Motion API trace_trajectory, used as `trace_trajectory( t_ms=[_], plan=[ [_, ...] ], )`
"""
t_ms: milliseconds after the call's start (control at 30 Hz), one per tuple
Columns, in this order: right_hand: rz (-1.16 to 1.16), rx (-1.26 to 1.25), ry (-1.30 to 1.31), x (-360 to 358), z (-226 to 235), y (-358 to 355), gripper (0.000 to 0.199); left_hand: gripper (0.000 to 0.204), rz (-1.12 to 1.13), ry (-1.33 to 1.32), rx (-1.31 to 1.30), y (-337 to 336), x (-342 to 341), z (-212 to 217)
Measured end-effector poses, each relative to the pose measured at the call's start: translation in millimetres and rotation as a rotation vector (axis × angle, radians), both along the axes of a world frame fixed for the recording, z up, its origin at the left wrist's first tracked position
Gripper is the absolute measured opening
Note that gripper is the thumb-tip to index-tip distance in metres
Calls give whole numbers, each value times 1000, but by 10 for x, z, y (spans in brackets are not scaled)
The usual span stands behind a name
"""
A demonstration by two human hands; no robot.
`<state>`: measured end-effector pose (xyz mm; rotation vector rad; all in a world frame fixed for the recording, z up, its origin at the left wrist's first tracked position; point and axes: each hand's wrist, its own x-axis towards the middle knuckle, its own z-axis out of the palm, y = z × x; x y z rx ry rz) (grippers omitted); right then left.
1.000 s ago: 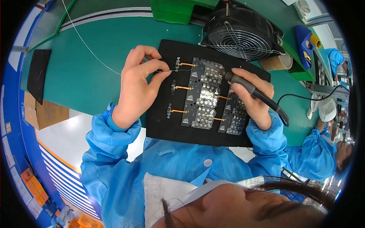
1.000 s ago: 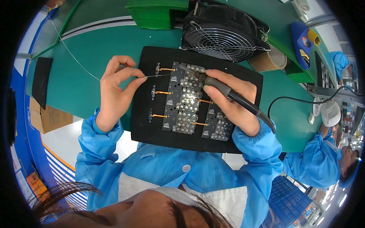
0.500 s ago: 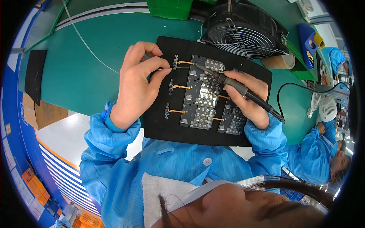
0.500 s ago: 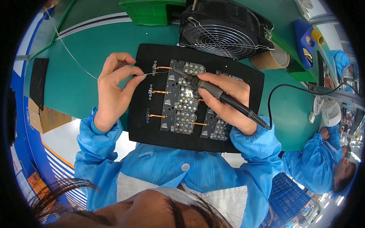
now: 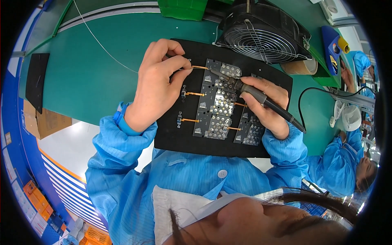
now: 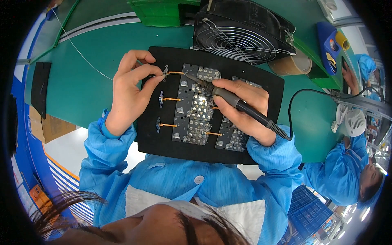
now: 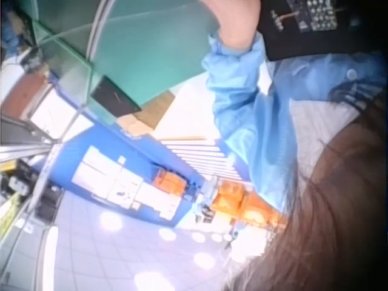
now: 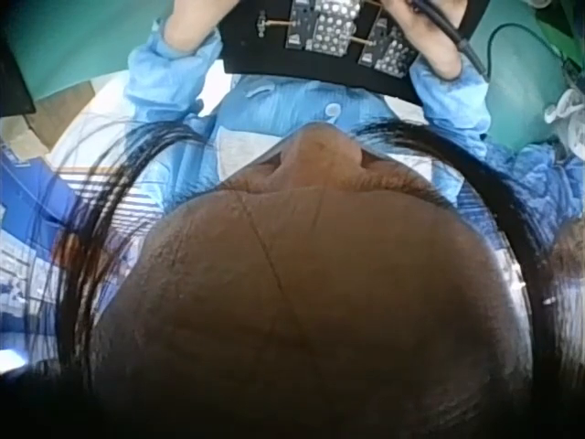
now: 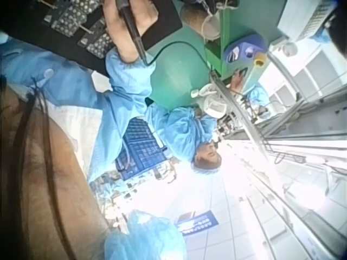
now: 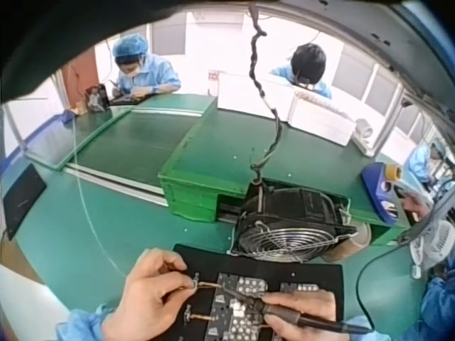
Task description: The person solders wires onto a circuit board with a soldering iron and solder wire.
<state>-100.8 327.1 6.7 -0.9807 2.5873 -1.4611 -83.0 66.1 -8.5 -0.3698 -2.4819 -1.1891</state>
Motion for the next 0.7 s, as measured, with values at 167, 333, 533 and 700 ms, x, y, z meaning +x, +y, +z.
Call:
trace_trajectory(
  t_ms=[167,333,533,700],
  plan=[
    [-3,1,-14,2,11,-2,31,12,-16,2,-12,42,-28,-13],
    [2,24,10,0,25,-4,31,12,-30,8,-22,54,-38,-22],
    [-7,-8,50,-12,-5,-8,31,17,-22,-166,113,58,-57,-63],
    [-9,23,47,-16,5,-8,31,18,-39,-223,116,97,-131,-198]
  ],
)
